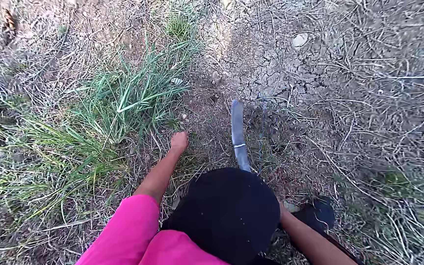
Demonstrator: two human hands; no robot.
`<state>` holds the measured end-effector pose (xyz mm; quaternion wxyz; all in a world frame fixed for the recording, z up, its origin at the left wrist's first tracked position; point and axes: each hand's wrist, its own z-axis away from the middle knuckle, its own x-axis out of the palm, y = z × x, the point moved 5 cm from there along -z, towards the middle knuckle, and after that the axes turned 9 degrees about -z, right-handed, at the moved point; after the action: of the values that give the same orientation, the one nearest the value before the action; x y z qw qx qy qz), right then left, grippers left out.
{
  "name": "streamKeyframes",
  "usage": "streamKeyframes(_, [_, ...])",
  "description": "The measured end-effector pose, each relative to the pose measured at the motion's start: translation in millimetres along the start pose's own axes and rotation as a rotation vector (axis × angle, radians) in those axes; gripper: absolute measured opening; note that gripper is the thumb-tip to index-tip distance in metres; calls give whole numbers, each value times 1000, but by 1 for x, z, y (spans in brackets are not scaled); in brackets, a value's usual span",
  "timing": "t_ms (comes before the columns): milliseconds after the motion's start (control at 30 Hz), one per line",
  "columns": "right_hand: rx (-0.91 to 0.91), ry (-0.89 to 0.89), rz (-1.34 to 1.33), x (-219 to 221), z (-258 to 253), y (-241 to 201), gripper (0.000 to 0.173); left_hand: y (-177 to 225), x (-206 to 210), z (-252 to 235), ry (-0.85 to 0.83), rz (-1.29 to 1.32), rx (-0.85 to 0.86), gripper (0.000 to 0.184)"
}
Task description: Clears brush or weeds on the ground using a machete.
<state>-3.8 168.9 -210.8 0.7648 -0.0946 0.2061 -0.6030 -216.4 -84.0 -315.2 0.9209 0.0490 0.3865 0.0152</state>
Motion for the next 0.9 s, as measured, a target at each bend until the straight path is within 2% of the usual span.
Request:
streamKeyframes(33, [22, -150, 248, 8, 8, 0, 34, 0, -1, 0, -2, 2, -2, 35])
streamKeyframes(100, [19, -288, 426, 13, 27, -7, 37, -9, 0, 0, -1, 13, -8, 35])
streamKeyframes(133, [41, -301, 458, 6, 35, -17, 33, -14, 1, 1, -1, 17, -6, 35])
streamKeyframes(200, [51, -226, 439, -21, 12, -11, 28, -15, 1, 3, 2, 12, 1, 35])
streamKeyframes(267, [20, -91, 251, -47, -16, 5, 23, -13, 2, 3, 3, 10, 3, 35])
streamKeyframes(333, [-11, 76, -83, -54, -19, 4, 15, -14, 4, 5, -3, 27, 1, 36])
streamKeyframes(400, [-37, 212, -410, -41, -17, -5, 13, -16, 5, 5, 2, 38, -1, 36])
streamKeyframes(433, [-50, 224, -472, -28, -16, -5, 13, -18, 5, 7, 9, 38, -2, 35])
streamKeyframes(500, [-64, 81, -292, -1, -1, 7, 11, -17, 4, 12, 25, 28, 12, 35])
streamKeyframes(567, [-33, -277, 68, 22, 43, 2, 32, -15, 0, 15, 31, 14, 37, 36])
streamKeyframes(600, [-30, -389, 192, 30, 60, -3, 38, -19, -6, 17, 37, 13, 36, 37])
streamKeyframes(633, [-18, -424, 278, 33, 62, -4, 39, -29, -13, 21, 44, 0, 25, 37])
streamKeyframes(700, [23, -342, 381, 17, 32, 8, 32, -52, -26, 27, 65, -23, 4, 37])
streamKeyframes(767, [5, -225, 404, -23, 0, 10, 34, -79, -42, 36, 97, -40, -25, 37])
streamKeyframes(833, [-29, -137, 417, -64, -2, -4, 36, -107, -65, 55, 181, -52, -56, 37])
streamKeyframes(900, [-45, -61, 447, -104, 19, -29, 39, -121, -92, 75, 337, -44, -56, 39])
